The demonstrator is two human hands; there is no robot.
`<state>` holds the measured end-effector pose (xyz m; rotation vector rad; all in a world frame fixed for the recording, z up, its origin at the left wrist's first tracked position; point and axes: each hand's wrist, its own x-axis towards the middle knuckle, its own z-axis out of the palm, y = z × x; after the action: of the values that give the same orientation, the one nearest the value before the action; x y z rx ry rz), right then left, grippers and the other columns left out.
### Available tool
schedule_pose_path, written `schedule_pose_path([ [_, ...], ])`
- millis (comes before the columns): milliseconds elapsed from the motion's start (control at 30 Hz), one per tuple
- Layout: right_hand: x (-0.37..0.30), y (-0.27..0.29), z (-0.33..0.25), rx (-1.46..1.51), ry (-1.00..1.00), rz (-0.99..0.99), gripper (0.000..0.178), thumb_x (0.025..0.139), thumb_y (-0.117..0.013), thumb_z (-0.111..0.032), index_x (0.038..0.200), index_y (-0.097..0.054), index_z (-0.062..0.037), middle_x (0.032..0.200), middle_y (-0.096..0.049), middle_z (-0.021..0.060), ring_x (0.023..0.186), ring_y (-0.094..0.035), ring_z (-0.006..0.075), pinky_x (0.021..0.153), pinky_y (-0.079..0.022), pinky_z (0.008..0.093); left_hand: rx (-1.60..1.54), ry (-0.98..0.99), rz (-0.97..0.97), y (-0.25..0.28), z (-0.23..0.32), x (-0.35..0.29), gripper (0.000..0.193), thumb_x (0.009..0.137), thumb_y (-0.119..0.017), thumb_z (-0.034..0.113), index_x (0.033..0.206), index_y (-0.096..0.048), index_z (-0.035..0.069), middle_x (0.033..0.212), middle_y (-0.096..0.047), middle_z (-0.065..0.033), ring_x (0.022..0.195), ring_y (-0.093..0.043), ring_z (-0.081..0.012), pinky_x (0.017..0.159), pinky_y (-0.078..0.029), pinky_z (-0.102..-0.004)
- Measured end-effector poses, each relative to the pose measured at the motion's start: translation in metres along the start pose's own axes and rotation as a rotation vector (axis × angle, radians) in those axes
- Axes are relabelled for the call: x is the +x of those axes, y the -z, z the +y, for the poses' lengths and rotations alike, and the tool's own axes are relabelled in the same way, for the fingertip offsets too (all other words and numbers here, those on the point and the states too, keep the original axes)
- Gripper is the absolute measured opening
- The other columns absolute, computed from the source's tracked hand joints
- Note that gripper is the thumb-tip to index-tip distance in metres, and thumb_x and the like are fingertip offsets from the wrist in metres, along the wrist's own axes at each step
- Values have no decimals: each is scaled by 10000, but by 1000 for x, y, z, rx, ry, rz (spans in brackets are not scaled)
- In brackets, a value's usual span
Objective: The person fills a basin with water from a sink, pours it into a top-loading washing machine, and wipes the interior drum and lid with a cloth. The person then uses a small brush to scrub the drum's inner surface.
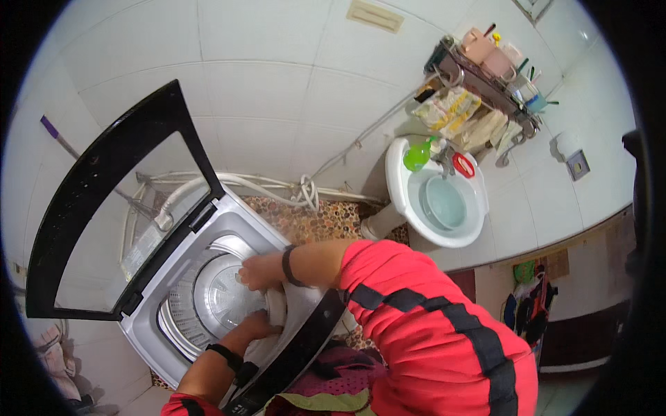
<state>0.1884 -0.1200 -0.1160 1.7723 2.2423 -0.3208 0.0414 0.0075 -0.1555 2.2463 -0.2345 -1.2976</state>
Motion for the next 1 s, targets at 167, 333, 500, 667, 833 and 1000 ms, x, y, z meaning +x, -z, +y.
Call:
schedule_pose_path([
  [167, 0, 1, -1, 104, 24, 32, 487, 497, -879, -439, 862, -745, -147, 991, -642, 27, 1068, -579, 228, 862, -463, 369, -13, -9, -52, -6, -8, 0, 803, 666, -780, 517, 1198, -605, -58, 1191, -643, -251, 1088, -633, -364, 927, -495, -406],
  [333, -1, 11, -2, 72, 31, -47, 518, 618, -838, -491, 1011, -726, -171, 1095, -660, 13, 1107, -590, 244, 904, -500, 401, -21, 7, -54, -8, -14, -2, 756, 716, -769, 450, 1233, -581, -68, 1201, -635, -262, 1124, -617, -362, 952, -484, -401],
  [500, -2, 14, -3, 66, 38, -43, 551, 615, -819, -511, 1036, -716, -171, 1102, -658, 8, 1126, -588, 243, 900, -500, 400, 34, 40, -40, -10, -12, -7, 801, 739, -762, 481, 1283, -542, -64, 1244, -618, -245, 1150, -605, -354, 969, -479, -397],
  [667, 2, 10, 0, 77, 64, -75, 527, 644, -784, -506, 1046, -711, -173, 1115, -653, 10, 1139, -572, 251, 927, -480, 418, 49, 29, 9, 12, -24, -26, 797, 773, -750, 535, 1304, -540, -21, 1248, -625, -213, 1136, -616, -326, 970, -479, -381],
  [833, 7, 7, 2, 71, 67, -80, 547, 610, -807, -512, 1029, -715, -172, 1100, -656, 25, 1137, -570, 254, 922, -481, 419, -394, -35, 219, 89, -36, -121, 524, 828, -768, 203, 1263, -566, -8, 1101, -666, -99, 989, -623, -162, 880, -503, -291],
  [1000, 3, -1, 1, 135, 72, 12, 543, 518, -867, -411, 938, -715, -103, 1044, -646, 84, 1021, -614, 312, 860, -510, 431, -720, -343, 837, 122, 16, -266, 478, 862, -660, 66, 1312, -523, -20, 1142, -651, -110, 1039, -622, -194, 946, -489, -344],
])
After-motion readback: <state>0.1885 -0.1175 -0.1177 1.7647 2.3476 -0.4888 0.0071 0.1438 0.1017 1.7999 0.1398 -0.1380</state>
